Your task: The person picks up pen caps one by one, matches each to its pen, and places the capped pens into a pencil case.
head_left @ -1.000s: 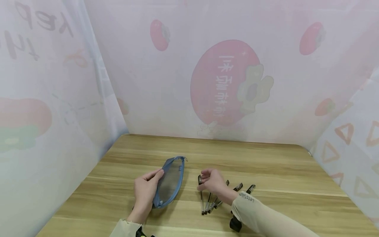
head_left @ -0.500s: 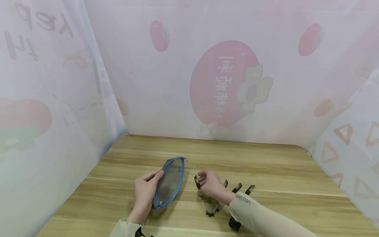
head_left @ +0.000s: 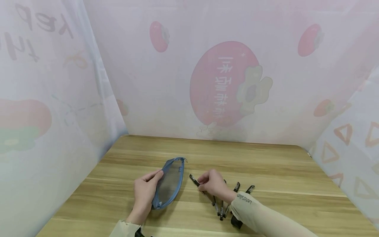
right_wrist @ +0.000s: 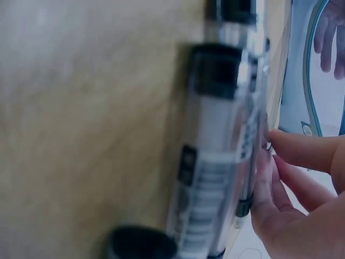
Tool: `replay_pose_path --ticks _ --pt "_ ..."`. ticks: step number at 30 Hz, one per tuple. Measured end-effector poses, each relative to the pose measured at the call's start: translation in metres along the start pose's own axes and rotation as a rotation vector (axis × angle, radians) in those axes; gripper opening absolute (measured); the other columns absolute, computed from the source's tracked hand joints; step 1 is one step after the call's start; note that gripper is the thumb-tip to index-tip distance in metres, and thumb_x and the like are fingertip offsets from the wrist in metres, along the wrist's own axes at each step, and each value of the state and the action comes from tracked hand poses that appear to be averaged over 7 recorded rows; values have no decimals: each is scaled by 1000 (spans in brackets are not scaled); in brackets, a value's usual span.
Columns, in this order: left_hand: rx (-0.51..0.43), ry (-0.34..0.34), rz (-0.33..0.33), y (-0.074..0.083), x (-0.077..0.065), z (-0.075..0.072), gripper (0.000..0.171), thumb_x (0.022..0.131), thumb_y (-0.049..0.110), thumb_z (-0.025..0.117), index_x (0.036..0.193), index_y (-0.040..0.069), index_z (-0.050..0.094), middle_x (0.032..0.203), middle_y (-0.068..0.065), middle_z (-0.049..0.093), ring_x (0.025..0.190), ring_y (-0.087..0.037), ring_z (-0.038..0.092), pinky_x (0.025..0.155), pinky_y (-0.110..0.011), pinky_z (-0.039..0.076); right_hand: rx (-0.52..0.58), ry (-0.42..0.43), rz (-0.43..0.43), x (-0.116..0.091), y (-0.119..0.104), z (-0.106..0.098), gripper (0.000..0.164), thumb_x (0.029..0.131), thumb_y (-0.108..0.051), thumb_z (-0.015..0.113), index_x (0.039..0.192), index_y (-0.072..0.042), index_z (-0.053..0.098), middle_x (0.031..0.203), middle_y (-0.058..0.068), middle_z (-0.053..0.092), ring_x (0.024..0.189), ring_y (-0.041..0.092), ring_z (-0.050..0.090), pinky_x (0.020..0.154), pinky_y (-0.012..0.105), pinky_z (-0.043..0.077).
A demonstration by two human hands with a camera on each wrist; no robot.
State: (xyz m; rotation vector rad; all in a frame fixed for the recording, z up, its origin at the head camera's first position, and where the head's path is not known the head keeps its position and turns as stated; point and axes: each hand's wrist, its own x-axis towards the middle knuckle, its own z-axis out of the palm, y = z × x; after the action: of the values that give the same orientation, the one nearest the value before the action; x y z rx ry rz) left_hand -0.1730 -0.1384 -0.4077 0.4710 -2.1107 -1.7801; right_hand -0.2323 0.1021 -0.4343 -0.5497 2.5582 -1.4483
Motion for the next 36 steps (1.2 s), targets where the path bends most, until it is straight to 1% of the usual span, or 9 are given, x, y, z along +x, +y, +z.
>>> replay_pose_path --ticks 5,8,11,14,18,22,27,31,36 --pt "13 -1 -2 0 1 -1 22 89 24 75 104 8 78 103 -6 73 94 -17 66 73 -20 52 -7 -38 -7 1 -3 -3 24 73 0 86 94 3 75 82 5 69 72 14 62 62 29 54" --pt "14 1 -7 0 1 -1 23 89 24 75 104 8 78 103 -6 73 96 -17 66 73 -20 52 -8 -73 -5 1 -4 -4 24 70 4 86 91 2 76 79 5 68 70 15 62 62 29 55" --pt "11 6 -11 0 1 0 23 88 24 76 104 8 78 103 -6 73 95 -17 66 72 -19 52 -1 -92 20 2 -4 -5 21 69 7 84 88 1 75 75 4 68 67 16 63 61 30 55" --pt "2 10 -9 1 1 0 24 88 24 76 104 6 78 103 -7 73 94 -17 66 72 -19 52 16 -94 40 4 -1 -6 20 71 7 82 88 -1 76 76 3 69 67 17 64 61 31 56" --pt "-4 7 -14 2 2 0 24 88 24 76 104 6 78 103 -7 73 93 -16 66 72 -19 52 70 -101 36 6 3 -9 18 76 3 80 93 -2 77 85 5 71 71 19 66 63 33 57" --pt "-3 3 -22 2 2 -1 24 89 24 75 105 7 78 104 -6 73 93 -15 66 73 -20 52 144 -118 31 6 6 -12 18 81 0 78 99 0 76 94 9 72 77 20 67 66 36 58" --pt "-4 8 -20 1 2 0 23 88 23 76 104 6 78 103 -6 73 93 -16 66 72 -20 53 205 -112 38 6 8 -14 20 84 0 76 104 2 75 99 12 72 79 22 68 68 37 58" --pt "-10 14 -18 1 2 0 23 88 23 76 104 6 78 102 -6 73 92 -16 66 72 -21 53 227 -99 43 6 8 -13 21 84 1 75 105 2 75 100 12 72 81 21 68 68 37 58" --pt "-9 12 -20 2 2 0 23 88 22 76 104 6 78 103 -6 73 92 -15 66 72 -21 53 229 -89 61 6 9 -13 21 84 -1 76 105 0 75 100 10 72 82 20 68 70 36 58"
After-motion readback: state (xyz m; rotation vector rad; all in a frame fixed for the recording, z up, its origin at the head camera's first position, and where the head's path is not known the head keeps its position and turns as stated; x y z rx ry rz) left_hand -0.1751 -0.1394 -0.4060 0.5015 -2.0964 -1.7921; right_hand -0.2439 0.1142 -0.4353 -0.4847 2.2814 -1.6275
